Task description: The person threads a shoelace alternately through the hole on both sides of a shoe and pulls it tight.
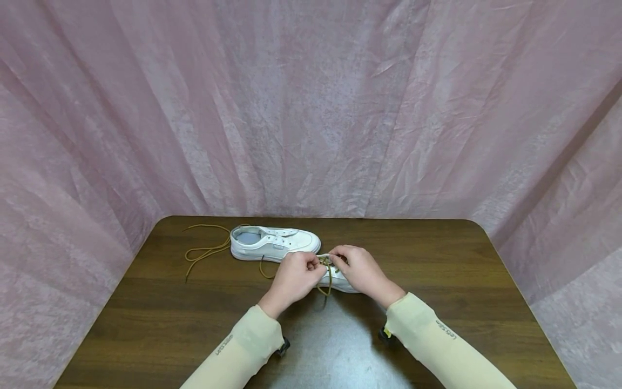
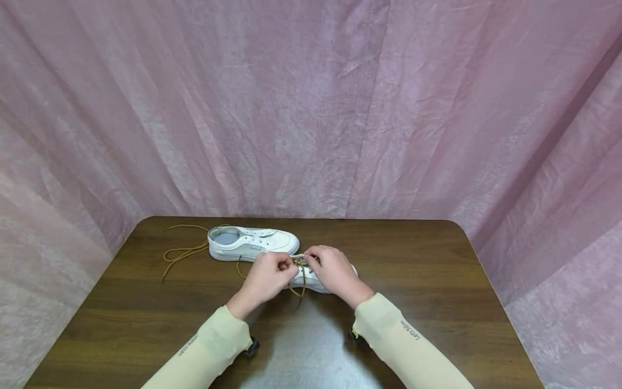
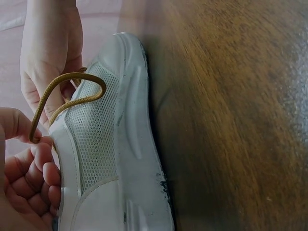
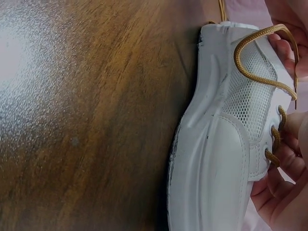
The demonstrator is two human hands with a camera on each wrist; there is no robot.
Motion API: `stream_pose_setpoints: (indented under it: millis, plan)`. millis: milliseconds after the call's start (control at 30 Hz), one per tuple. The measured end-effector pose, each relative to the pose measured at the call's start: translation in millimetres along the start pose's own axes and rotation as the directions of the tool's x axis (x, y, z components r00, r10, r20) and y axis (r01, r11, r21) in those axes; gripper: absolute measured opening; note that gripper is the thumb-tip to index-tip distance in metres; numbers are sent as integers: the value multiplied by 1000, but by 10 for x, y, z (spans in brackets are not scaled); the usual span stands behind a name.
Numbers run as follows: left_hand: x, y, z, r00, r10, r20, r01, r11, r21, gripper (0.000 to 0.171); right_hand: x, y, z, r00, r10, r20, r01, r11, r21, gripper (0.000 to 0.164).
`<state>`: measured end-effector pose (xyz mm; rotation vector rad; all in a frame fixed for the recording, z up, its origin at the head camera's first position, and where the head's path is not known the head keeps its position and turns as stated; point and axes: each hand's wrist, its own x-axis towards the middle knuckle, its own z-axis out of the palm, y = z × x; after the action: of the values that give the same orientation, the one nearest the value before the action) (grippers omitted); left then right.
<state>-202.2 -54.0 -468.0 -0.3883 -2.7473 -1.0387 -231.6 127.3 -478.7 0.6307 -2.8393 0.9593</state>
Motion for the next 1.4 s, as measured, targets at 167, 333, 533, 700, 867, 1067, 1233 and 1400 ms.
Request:
stream_pose_setpoints:
  millis: [167,333,533,700,867,1067,1233,1400]
  plan:
    - [24,-15,16,1000,-7,7,7,1000,17,17,7,-10,7,999,28,15,-28,1000,12,14]
    - [48,-28,38,1000,-8,-16,8,1000,24,16,10,-15,19,999,41,11,-42,999,34,12]
    - [52,-40,86,995,18,-98,-15,999,31,15,11,2,51,1000,24,11,-24,999,42,9]
    - [51,-40,88,994,25,-106,-23,999,27,9,21,17,60,999,40,25,-41,999,24,12]
    - [63,-25,94,997,42,-62,-37,996,79,15,26,-1,38,995,88,46,-89,996,21,14]
    - [84,-10,114,997,32,-71,-26,996,83,11,28,-25,22,994,101,44,-102,994,27,12]
    - [86,-12,125,995,53,-90,-44,995,94,11,29,-22,16,994,98,39,-100,994,44,12]
    - [90,-20,126,993,49,-110,-32,987,155,11,43,-7,20,995,96,40,-98,994,39,13]
